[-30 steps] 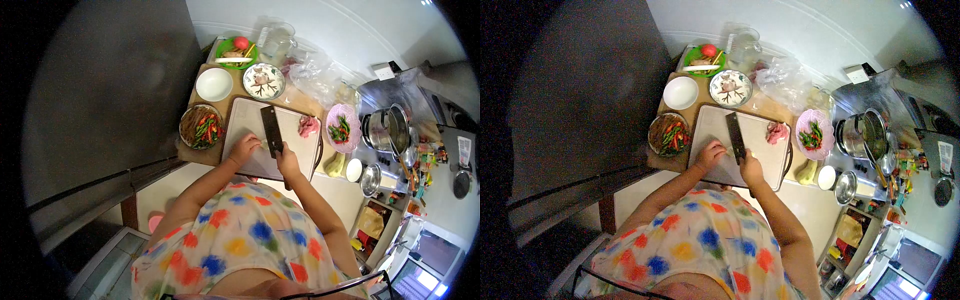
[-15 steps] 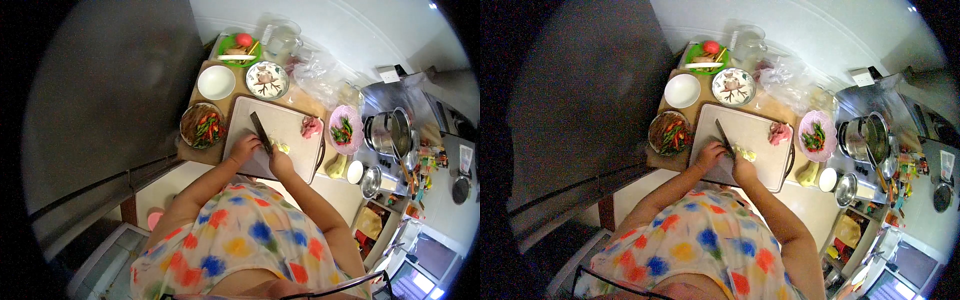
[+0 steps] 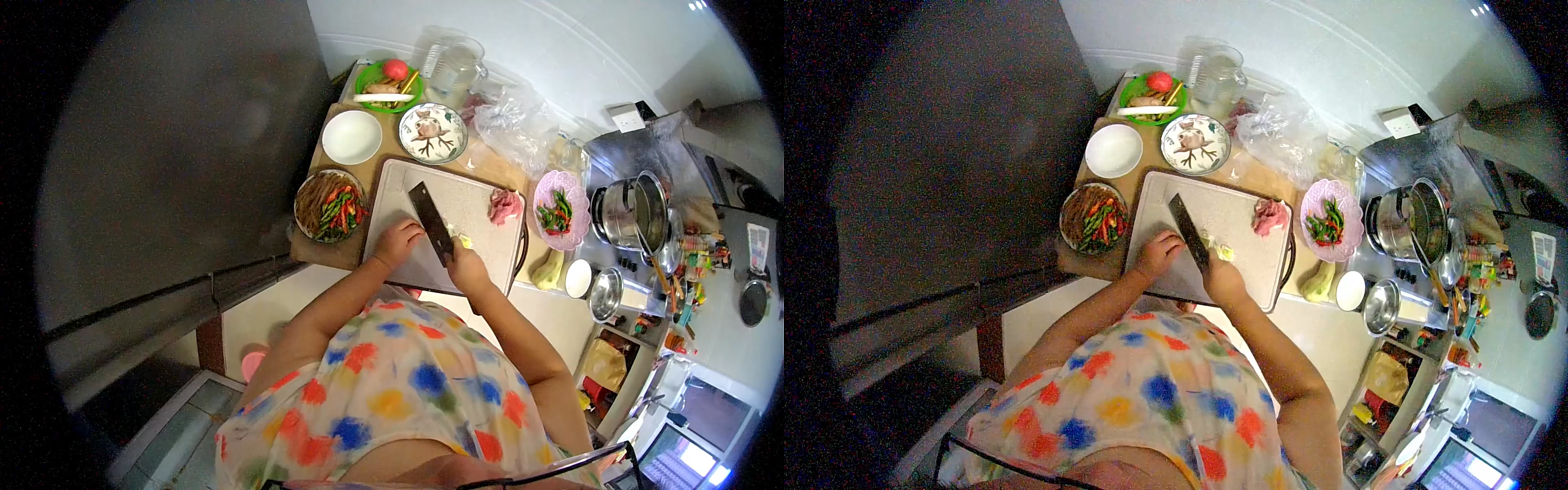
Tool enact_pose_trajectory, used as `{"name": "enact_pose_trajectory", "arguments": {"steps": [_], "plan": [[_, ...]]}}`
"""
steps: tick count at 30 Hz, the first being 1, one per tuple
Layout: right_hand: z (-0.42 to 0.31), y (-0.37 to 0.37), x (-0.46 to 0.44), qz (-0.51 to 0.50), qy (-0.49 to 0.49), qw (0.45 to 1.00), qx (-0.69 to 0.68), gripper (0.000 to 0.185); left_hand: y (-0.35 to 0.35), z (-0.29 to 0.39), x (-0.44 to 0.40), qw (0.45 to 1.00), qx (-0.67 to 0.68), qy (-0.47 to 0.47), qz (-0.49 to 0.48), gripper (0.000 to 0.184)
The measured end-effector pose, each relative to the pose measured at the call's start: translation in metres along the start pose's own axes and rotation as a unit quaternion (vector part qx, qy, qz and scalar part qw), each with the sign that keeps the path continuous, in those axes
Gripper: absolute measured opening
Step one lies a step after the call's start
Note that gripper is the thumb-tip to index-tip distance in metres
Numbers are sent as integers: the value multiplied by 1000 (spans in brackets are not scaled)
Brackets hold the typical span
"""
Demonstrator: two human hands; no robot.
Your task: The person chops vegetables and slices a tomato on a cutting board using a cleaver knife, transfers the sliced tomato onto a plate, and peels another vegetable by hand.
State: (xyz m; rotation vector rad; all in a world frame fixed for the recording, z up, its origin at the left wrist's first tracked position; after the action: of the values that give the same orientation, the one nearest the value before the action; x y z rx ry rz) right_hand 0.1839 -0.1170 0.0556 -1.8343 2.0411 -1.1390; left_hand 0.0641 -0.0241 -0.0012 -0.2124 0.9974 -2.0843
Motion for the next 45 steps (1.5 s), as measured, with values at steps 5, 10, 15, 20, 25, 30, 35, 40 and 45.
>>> {"name": "enact_pose_trajectory", "arguments": {"steps": [5, 10, 15, 20, 25, 30, 35, 40, 45], "plan": [[10, 13, -1, -30, 11, 999, 14, 28, -11, 11, -1, 999, -14, 16, 30, 10], [11, 29, -14, -22, 42, 999, 21, 31, -14, 10, -1, 998, -36, 35, 46, 12], [26, 19, -13, 109, 26, 993, -35, 29, -4, 3, -1, 1000, -13, 16, 13, 12], [26, 2, 0, 57, 108, 971, -204, 28, 0, -6, 0, 999, 10, 4, 30, 10], [4, 4, 7, 6, 0, 1000, -5, 30, -8, -2, 0, 999, -17, 2, 38, 9], [-9, 2, 9, -35, 27, 999, -19, 34, -3, -4, 0, 998, -42, 4, 36, 7], [10, 23, -5, -38, 34, 998, -27, 32, -2, -7, 1, 999, -34, -8, 5, 12], [6, 24, -15, 30, -14, 997, -66, 25, -8, 1, 1, 999, -22, -32, 17, 10], [45, 26, -19, 94, 50, 966, -237, 27, -4, 4, -2, 1000, -20, 5, -5, 8]]}}
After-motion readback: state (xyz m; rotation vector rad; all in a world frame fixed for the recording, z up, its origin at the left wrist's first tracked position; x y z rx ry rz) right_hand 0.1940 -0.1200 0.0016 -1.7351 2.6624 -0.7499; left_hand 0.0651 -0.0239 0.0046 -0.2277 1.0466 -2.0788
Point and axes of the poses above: each hand's wrist, its own x-axis away from the middle knuckle, its own y-axis out of the palm, z = x × y, the point moved 9 cm from there along -x, towards the middle knuckle, and after that the axes turned 15 degrees about -x, right-handed, at the moved point
